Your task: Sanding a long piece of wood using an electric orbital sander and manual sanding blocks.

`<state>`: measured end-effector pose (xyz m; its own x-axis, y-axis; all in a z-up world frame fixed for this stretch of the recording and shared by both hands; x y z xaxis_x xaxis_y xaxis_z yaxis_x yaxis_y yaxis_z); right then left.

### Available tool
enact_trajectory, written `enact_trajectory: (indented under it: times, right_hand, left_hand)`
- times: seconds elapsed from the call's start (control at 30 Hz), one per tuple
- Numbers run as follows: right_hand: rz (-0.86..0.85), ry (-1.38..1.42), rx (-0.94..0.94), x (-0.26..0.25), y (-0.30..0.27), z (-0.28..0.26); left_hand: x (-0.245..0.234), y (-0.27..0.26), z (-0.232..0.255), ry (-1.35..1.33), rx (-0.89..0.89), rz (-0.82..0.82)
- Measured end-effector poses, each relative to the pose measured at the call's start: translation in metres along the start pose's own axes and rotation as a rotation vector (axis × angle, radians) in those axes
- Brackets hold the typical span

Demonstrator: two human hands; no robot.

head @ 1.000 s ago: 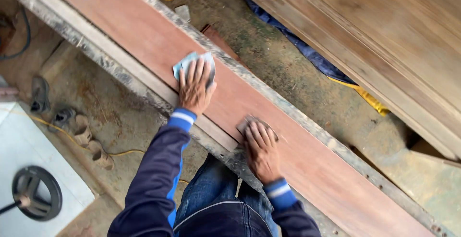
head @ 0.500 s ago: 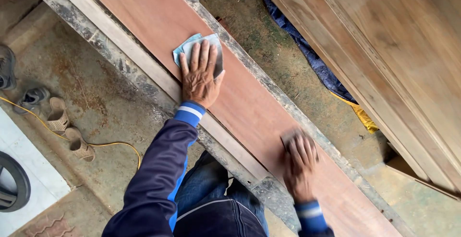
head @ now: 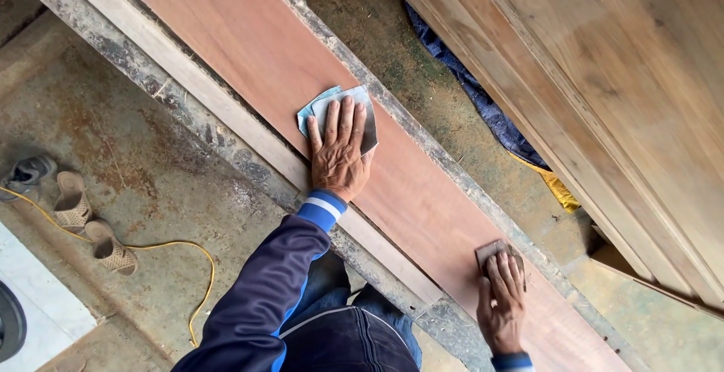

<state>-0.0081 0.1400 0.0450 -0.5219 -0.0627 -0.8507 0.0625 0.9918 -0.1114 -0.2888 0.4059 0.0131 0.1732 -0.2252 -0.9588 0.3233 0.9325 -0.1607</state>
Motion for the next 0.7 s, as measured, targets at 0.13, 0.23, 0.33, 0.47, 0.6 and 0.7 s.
enact_trajectory:
  times: [0.13,0.23,0.33,0.47,0.6,0.7]
  right_hand:
    - [-0.067,-0.001,-0.188,0.026,0.076,-0.075]
    - [-0.117,0.026,-0.346,0.067,0.139,-0.134]
    - [-0.226,-0.016,-0.339,0.059,0.143,-0.155]
    - [-0.195,-0.064,-0.307,0.039,0.040,-0.108]
    - [-0.207,-0.111,-0.161,0.052,-0.006,-0.070]
    - [-0.177,-0.057,-0.245,0.063,0.044,-0.115]
  left_hand:
    - [0.004,-0.003,0.001,0.021,0.023,0.020]
    - [0.002,-0.001,0.000,0.026,0.020,-0.014]
    - [0.002,-0.001,-0.001,-0.005,0.037,-0.001]
    - [0.008,0.007,-0.019,-0.054,0.104,0.024]
    - [-0.007,0.018,-0.031,0.049,0.216,-0.019]
    - [-0.007,0.020,-0.032,0.097,0.202,-0.015]
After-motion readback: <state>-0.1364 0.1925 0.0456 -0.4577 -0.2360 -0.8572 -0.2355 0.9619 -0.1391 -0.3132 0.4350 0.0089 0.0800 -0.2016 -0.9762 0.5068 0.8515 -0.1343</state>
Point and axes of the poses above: each hand's wrist, its own y-axis towards the middle knuckle, its own x-axis out of the palm, z = x × y, the point moved 9 cm from there along y, towards the middle knuckle, and after that the axes turned 12 degrees about -z, right-handed, at the moved point
